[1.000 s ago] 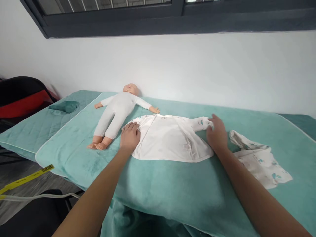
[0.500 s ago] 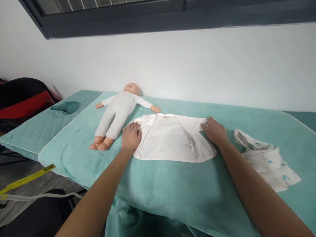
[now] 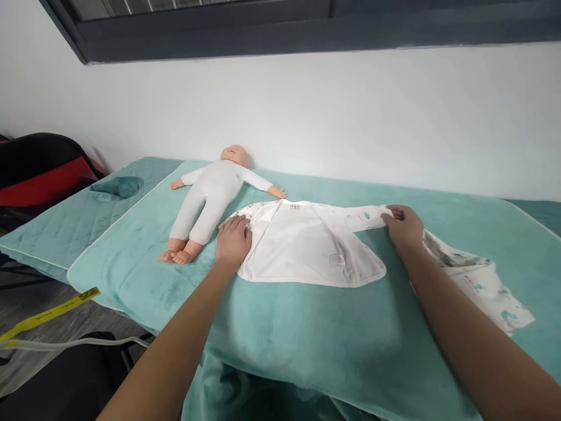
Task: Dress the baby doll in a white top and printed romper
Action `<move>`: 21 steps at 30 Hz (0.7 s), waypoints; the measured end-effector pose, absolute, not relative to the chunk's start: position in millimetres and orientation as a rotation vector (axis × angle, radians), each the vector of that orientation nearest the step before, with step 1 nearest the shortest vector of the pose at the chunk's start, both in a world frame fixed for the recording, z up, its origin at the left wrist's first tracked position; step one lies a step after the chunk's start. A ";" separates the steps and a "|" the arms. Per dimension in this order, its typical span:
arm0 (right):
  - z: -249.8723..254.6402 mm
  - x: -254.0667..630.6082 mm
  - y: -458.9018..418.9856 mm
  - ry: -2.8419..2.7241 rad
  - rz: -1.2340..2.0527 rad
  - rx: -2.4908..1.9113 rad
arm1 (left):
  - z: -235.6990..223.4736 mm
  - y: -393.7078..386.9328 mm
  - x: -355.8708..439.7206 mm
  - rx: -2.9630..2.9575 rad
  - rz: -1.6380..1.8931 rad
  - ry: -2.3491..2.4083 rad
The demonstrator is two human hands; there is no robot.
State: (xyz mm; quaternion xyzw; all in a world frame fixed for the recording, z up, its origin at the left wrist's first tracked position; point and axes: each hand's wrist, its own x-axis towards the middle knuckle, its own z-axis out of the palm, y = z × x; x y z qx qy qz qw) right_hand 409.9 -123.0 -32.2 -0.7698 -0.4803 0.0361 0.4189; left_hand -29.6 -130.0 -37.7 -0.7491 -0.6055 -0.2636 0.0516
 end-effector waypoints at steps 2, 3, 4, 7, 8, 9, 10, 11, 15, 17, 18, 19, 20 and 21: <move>-31.4 413.1 -125.9 -1.221 0.084 -1.926 | -38.5 -129.2 -30.0 -2.280 -0.805 -1.843; -31.3 413.3 -127.8 -1.228 0.068 -1.934 | -38.9 -129.0 -30.2 -2.274 -0.807 -1.849; -31.4 412.3 -129.6 -1.236 0.040 -1.948 | -39.2 -128.9 -30.2 -2.259 -0.809 -1.862; -30.5 402.0 -134.7 -1.286 -0.097 -1.964 | -39.8 -129.2 -29.9 -2.193 -0.828 -1.915; -29.7 396.6 -136.3 -1.320 -0.138 -1.949 | -40.0 -129.3 -29.9 -2.176 -0.837 -1.928; -28.8 390.5 -138.2 -1.363 -0.168 -1.926 | -40.3 -129.3 -30.0 -2.166 -0.849 -1.933; -27.8 383.8 -140.4 -1.412 -0.183 -1.899 | -40.8 -129.2 -30.1 -2.163 -0.860 -1.932; -27.0 376.5 -143.1 -1.469 -0.189 -1.864 | -41.3 -128.9 -30.3 -2.162 -0.870 -1.929; -25.2 339.3 -159.5 -1.699 -0.197 -1.646 | -42.8 -129.2 -30.3 -2.183 -0.870 -1.911; -23.4 314.5 -167.3 -1.784 -0.146 -1.546 | -40.5 -131.9 -29.3 -2.212 -0.865 -1.888; -21.5 300.5 -169.2 -1.815 -0.090 -1.514 | -37.7 -133.9 -28.8 -2.228 -0.871 -1.872; -18.6 285.5 -168.8 -1.842 -0.017 -1.489 | -33.4 -136.1 -28.8 -2.238 -0.882 -1.858; -14.7 269.5 -165.5 -1.862 0.067 -1.472 | -27.6 -138.0 -29.6 -2.240 -0.894 -1.847; -9.7 252.4 -158.9 -1.874 0.161 -1.463 | -20.3 -139.3 -31.8 -2.237 -0.901 -1.836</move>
